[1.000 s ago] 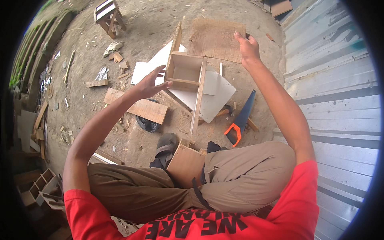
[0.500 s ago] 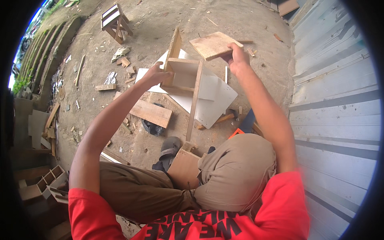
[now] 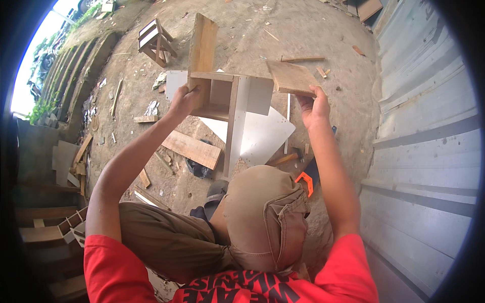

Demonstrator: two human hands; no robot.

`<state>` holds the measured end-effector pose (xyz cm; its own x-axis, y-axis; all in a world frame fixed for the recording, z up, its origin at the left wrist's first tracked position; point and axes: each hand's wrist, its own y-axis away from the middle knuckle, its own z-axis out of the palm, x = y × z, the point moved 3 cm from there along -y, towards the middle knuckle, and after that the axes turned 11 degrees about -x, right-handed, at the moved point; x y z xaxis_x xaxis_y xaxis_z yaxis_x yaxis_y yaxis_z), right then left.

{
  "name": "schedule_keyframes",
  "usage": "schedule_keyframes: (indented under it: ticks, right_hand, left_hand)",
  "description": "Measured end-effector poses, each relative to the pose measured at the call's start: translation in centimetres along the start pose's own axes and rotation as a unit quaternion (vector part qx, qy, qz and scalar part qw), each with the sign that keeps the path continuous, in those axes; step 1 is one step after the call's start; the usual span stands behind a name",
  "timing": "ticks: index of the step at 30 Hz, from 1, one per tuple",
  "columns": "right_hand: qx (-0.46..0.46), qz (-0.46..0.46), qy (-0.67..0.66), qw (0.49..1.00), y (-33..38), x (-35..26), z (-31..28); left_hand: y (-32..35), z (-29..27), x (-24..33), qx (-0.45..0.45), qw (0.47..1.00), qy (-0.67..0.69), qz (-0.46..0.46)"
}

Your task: The person assembles a small wooden box by fitting pieces together, then uses a hand saw to cut a rectangular piece of wood. After cutting, the person fits the new piece into the box structure.

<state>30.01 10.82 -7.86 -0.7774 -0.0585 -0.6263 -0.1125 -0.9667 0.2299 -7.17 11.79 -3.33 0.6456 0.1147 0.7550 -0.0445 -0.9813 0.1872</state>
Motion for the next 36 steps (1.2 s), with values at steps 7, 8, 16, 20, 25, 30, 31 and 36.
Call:
schedule_keyframes:
  ticks: [7, 8, 16, 20, 25, 30, 31, 36]
  right_hand:
    - [-0.004, -0.121, -0.077, 0.99, -1.1, -5.2, 2.7]
    - [-0.009, -0.127, -0.087, 0.988, -0.8, -5.6, 3.1]
    - [-0.014, -0.185, -0.148, 0.971, 3.6, -7.6, 2.2]
    - [0.002, -0.213, -0.115, 0.97, 6.0, -9.0, 0.2]
    - [0.037, -0.211, -0.117, 0.97, 9.2, -10.0, -1.5]
    - [0.007, -0.215, -0.08, 0.973, 10.0, -10.0, -1.7]
    - [0.011, -0.211, -0.079, 0.974, 10.1, -9.6, -1.5]
    - [0.018, -0.211, -0.069, 0.975, 10.4, -7.5, -0.6]
  left_hand:
    - [-1.1, 0.1, 4.4, 0.072, 0.959, 0.239, 0.138]
    - [-1.1, 0.1, 5.1, 0.051, 0.955, 0.256, 0.141]
    - [1.2, 5.8, 12.3, 0.002, 0.92, 0.347, 0.183]
    - [0.8, 10.0, 10.8, -0.046, 0.907, 0.355, 0.221]
    - [1.2, 14.0, 9.3, 0.008, 0.906, 0.315, 0.283]
    - [0.6, 16.2, 6.9, -0.009, 0.888, 0.334, 0.317]
    - [0.9, 16.7, 6.8, -0.019, 0.889, 0.35, 0.295]
    - [0.4, 20.2, 4.5, -0.05, 0.895, 0.289, 0.335]
